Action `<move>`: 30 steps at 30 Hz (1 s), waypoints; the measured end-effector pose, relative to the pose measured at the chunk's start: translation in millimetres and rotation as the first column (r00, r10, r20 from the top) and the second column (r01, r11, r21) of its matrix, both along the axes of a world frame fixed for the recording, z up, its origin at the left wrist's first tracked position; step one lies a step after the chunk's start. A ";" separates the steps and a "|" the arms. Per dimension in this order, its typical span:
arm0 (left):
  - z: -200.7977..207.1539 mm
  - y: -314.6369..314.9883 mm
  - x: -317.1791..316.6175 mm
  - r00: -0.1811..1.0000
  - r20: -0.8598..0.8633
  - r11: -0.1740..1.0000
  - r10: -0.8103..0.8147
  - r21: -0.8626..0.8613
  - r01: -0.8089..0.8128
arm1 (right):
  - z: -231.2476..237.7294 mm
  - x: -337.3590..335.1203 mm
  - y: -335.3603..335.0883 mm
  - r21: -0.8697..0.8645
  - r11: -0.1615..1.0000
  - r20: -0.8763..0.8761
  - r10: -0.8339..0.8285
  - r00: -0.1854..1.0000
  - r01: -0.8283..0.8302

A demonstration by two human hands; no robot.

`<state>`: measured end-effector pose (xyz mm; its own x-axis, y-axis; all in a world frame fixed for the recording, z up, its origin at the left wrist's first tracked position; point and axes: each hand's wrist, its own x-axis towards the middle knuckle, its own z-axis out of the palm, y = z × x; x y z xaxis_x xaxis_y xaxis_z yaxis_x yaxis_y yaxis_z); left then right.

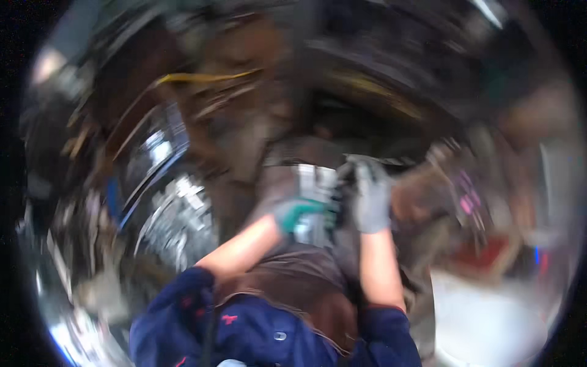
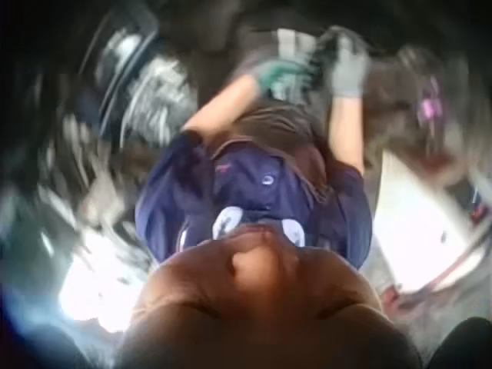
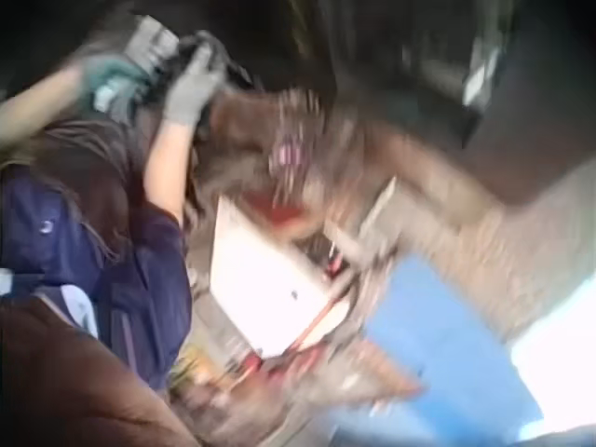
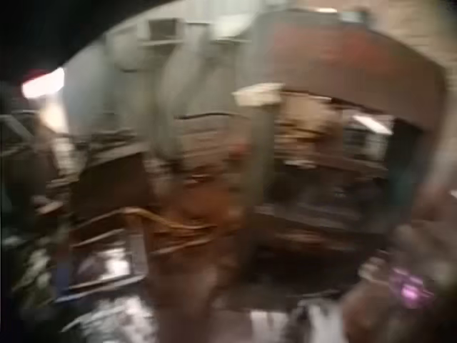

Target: The person heats metal pieces in a heater, stamps each heated piece in a press machine, and gathers metal pieces from a container by hand.

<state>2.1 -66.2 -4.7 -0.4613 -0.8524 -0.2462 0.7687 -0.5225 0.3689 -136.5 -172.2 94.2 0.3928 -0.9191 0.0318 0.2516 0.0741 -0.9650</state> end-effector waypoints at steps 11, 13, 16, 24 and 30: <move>6.8 -8.6 -18.6 0.993 -0.092 0.995 0.079 0.070 -0.072 | -71.8 -251.1 -36.5 0.323 0.442 -0.224 -0.823 0.522 0.837; 13.3 -5.7 -20.7 0.993 -0.082 0.994 0.083 0.071 -0.078 | -77.9 -253.4 -33.3 0.134 0.532 -0.297 -0.783 0.546 0.836; 19.6 0.0 -12.5 0.993 -0.035 0.991 0.116 0.063 -0.114 | -60.9 -210.9 1.2 0.213 0.590 -0.014 -0.796 0.606 0.779; 6.4 -2.5 -9.0 0.978 -0.194 0.996 0.077 0.049 -0.069 | 49.5 -62.9 -77.0 0.016 0.931 -0.027 -0.365 0.931 0.366; 14.0 -6.1 -10.9 0.984 -0.149 0.993 0.095 0.084 -0.083 | 86.0 22.6 -188.5 -0.049 0.968 -0.100 -0.249 0.963 0.245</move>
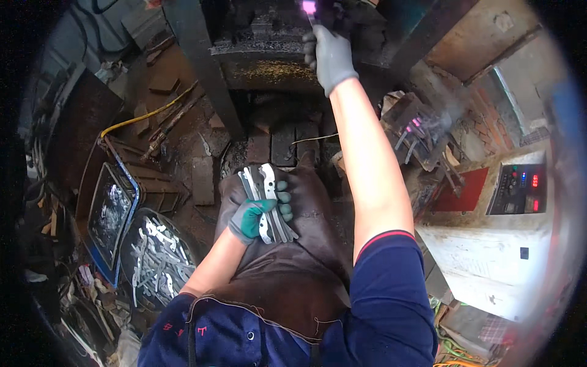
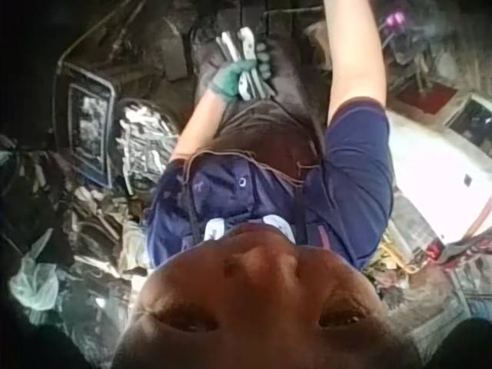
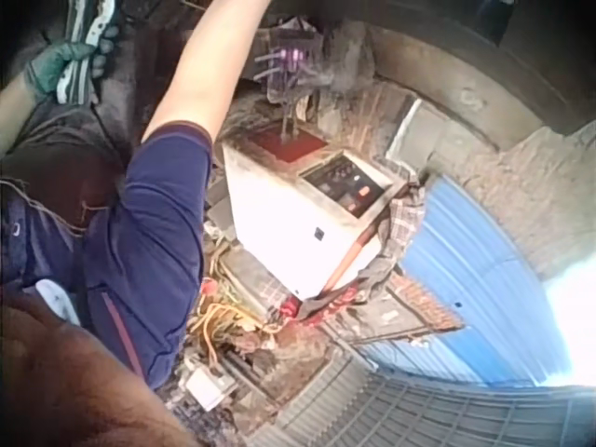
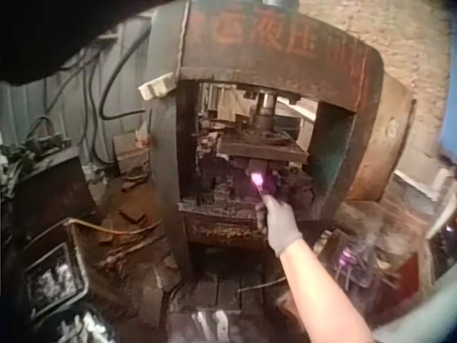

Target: The person heats metal pieces in a heater, stamps each heated piece in a press machine, and gathers metal pieces from a container by hand.

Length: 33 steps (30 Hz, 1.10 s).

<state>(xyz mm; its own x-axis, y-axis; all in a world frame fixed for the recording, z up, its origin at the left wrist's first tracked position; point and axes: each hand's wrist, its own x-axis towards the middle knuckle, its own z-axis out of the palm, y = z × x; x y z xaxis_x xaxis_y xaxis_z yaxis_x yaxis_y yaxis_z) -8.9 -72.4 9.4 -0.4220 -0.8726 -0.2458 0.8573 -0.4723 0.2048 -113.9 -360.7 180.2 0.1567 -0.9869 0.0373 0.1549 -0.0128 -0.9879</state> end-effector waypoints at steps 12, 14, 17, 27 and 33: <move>9.4 0.8 6.4 1.000 -0.009 0.999 -0.020 -0.040 0.020 | -42.9 -57.3 72.7 0.115 0.973 -0.013 0.205 0.979 -0.202; 10.8 1.6 7.2 0.999 -0.035 0.999 0.007 -0.041 -0.008 | -66.6 -67.4 125.2 0.217 0.947 -0.246 0.287 0.926 -0.236; 4.9 -0.4 2.6 1.000 -0.021 0.998 -0.018 -0.058 0.017 | -93.0 -63.3 170.2 0.372 0.878 -0.446 0.452 0.773 -0.300; -4.4 -4.1 -13.1 0.993 -0.017 0.988 0.120 -0.092 -0.121 | -84.1 -75.3 256.2 0.118 0.884 -0.952 0.230 0.201 -0.451; -0.4 6.0 -7.9 0.968 0.078 0.971 0.238 0.013 -0.240 | -111.4 -95.1 252.9 -0.090 0.947 -0.780 0.126 0.613 -0.309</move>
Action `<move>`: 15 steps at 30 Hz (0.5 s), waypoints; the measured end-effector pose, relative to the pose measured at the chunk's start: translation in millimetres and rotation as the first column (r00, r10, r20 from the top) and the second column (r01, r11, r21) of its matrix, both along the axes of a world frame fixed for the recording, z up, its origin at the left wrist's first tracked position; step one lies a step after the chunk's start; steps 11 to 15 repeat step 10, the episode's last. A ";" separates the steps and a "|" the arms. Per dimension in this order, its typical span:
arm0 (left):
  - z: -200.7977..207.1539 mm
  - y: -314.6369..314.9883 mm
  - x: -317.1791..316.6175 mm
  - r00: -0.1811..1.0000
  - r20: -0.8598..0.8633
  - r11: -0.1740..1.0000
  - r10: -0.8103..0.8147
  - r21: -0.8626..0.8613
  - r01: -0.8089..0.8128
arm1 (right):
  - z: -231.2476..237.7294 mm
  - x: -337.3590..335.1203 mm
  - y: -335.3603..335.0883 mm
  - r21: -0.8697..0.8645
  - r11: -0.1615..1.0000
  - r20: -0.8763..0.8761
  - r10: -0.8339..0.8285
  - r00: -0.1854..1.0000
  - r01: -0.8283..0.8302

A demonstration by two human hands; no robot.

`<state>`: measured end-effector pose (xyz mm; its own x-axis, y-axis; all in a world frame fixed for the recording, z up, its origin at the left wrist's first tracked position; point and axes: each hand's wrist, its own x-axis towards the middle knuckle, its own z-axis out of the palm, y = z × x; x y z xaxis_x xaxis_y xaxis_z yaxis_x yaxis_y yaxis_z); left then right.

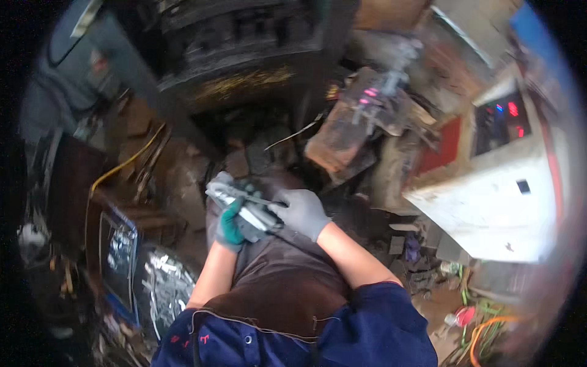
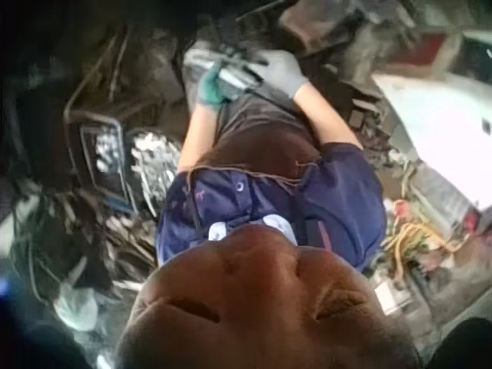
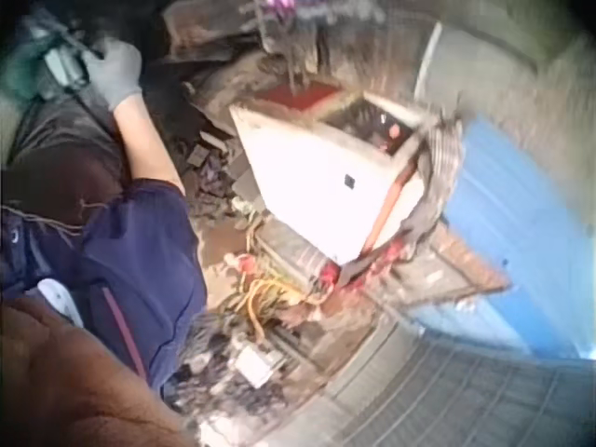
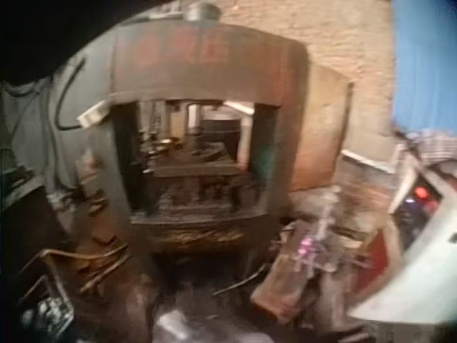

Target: The person heats metal pieces in a heater, stamps each heated piece in a press machine, and gathers metal pieces from a container by hand.

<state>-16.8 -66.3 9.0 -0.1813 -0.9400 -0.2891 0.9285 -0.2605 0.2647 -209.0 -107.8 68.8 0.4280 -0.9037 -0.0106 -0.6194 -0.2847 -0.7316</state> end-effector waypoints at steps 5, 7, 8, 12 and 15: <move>-8.8 -6.7 0.9 0.997 -0.003 0.995 -0.081 -0.056 0.081 | -15.7 -70.6 4.2 0.509 0.738 0.519 -0.674 0.525 0.443; -9.6 -8.2 1.5 0.995 0.007 0.994 -0.095 -0.055 0.095 | -26.1 -97.9 -5.7 0.530 0.672 0.659 -0.710 0.247 0.517; -10.0 -9.9 1.0 0.995 0.021 0.993 -0.101 -0.055 0.102 | -32.6 -113.9 -12.5 0.554 0.649 0.657 -0.726 0.206 0.522; -11.2 -12.8 -2.2 0.993 0.013 0.991 -0.117 -0.067 0.118 | -42.2 -132.1 -21.2 0.603 0.637 0.683 -0.723 0.101 0.480; -11.2 -12.8 -2.2 0.993 0.013 0.991 -0.117 -0.067 0.118 | -42.2 -132.1 -21.2 0.603 0.637 0.683 -0.723 0.101 0.480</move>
